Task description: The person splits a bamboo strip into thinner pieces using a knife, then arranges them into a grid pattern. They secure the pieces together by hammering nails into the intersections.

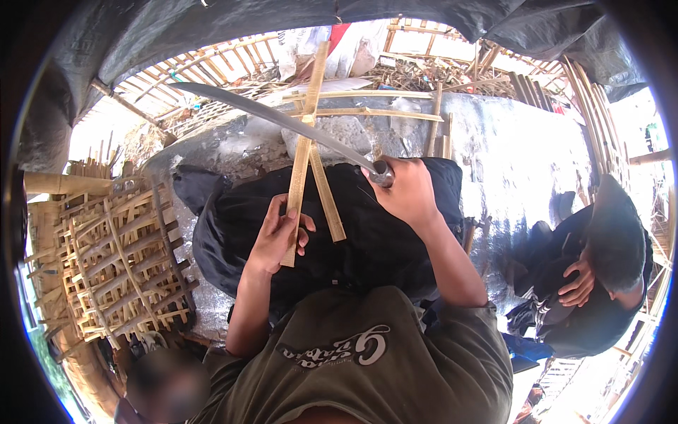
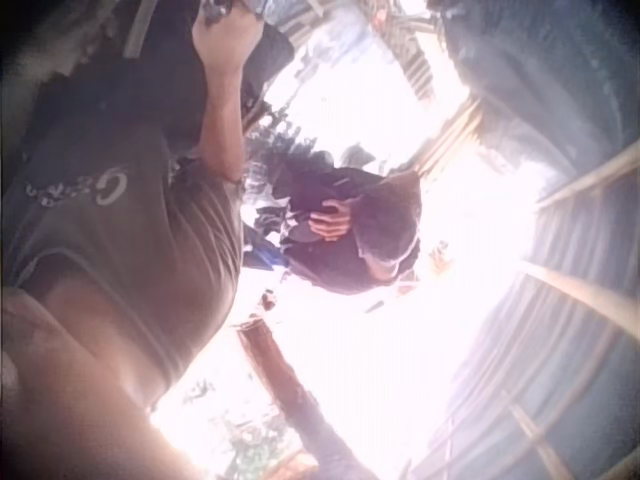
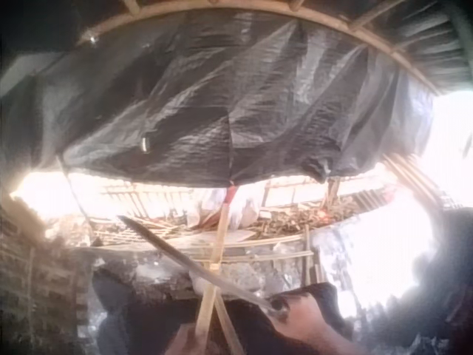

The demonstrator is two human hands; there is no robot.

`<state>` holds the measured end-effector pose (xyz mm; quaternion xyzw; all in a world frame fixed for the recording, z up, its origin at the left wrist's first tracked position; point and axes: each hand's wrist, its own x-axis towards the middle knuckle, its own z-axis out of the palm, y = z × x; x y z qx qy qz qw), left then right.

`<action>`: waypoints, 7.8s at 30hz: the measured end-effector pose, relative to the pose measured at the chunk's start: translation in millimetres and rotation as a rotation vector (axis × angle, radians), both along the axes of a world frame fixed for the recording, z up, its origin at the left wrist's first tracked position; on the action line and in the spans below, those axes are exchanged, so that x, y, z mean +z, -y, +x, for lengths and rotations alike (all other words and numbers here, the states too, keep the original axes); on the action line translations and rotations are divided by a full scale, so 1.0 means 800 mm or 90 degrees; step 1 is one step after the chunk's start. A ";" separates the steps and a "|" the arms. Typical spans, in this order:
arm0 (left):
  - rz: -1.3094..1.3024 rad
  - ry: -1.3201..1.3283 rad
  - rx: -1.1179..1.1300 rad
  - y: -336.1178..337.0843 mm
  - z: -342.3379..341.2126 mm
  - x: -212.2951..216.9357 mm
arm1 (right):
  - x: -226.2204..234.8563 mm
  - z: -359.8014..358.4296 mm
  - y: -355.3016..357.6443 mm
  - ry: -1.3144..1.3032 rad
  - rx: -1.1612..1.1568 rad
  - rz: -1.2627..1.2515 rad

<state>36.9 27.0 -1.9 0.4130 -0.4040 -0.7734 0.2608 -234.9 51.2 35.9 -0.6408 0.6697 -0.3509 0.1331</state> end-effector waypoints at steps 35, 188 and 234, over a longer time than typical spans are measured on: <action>-0.357 0.317 0.038 0.042 0.013 -0.023 | -0.041 0.004 -0.013 -0.089 0.019 0.084; -0.584 0.281 -0.007 -0.008 -0.044 0.083 | -0.032 -0.051 0.116 -0.290 -0.117 -0.110; -0.412 0.181 -0.023 -0.023 -0.017 0.027 | -0.062 0.019 0.118 0.332 -0.058 -0.099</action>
